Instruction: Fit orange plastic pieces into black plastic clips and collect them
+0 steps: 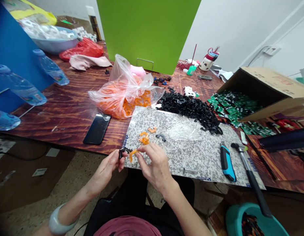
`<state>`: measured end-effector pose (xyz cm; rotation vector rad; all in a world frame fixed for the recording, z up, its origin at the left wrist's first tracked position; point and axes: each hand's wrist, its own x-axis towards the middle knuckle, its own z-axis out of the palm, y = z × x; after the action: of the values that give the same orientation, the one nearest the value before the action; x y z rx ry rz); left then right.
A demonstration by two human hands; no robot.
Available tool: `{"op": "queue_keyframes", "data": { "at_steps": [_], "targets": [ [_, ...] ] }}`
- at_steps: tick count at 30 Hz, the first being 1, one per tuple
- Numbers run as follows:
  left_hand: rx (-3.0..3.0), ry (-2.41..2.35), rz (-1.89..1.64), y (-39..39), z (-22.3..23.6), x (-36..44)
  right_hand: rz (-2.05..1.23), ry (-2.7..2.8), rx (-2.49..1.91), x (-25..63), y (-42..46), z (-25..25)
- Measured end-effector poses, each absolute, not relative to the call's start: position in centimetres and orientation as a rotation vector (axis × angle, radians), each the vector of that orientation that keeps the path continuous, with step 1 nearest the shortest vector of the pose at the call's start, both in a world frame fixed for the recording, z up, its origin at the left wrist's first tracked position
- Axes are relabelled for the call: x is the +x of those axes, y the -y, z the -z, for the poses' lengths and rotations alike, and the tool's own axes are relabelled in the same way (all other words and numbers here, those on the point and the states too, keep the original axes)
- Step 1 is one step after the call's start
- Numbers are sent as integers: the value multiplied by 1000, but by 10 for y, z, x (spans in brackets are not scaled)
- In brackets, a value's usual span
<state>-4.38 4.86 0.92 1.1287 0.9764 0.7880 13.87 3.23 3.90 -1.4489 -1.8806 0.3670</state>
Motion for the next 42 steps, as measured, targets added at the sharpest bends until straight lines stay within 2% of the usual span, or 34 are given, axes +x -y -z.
{"op": "queue_keyframes", "data": {
  "at_steps": [6,26,35,42],
  "targets": [
    [1375,-971,-741,-43,-16,-38,-410,1746,-1358,120,-27,-40],
    [1664,-1047,-681,-42,-22,-31,-516,1630,-1361,123,-22,-34],
    [1819,-951,-628,-44,-24,-38,-932,1624,-1336,136,-26,-43],
    [1899,-835,-606,-46,-22,-43,-1116,1580,-1259,139,-26,-39]
  ]
}}
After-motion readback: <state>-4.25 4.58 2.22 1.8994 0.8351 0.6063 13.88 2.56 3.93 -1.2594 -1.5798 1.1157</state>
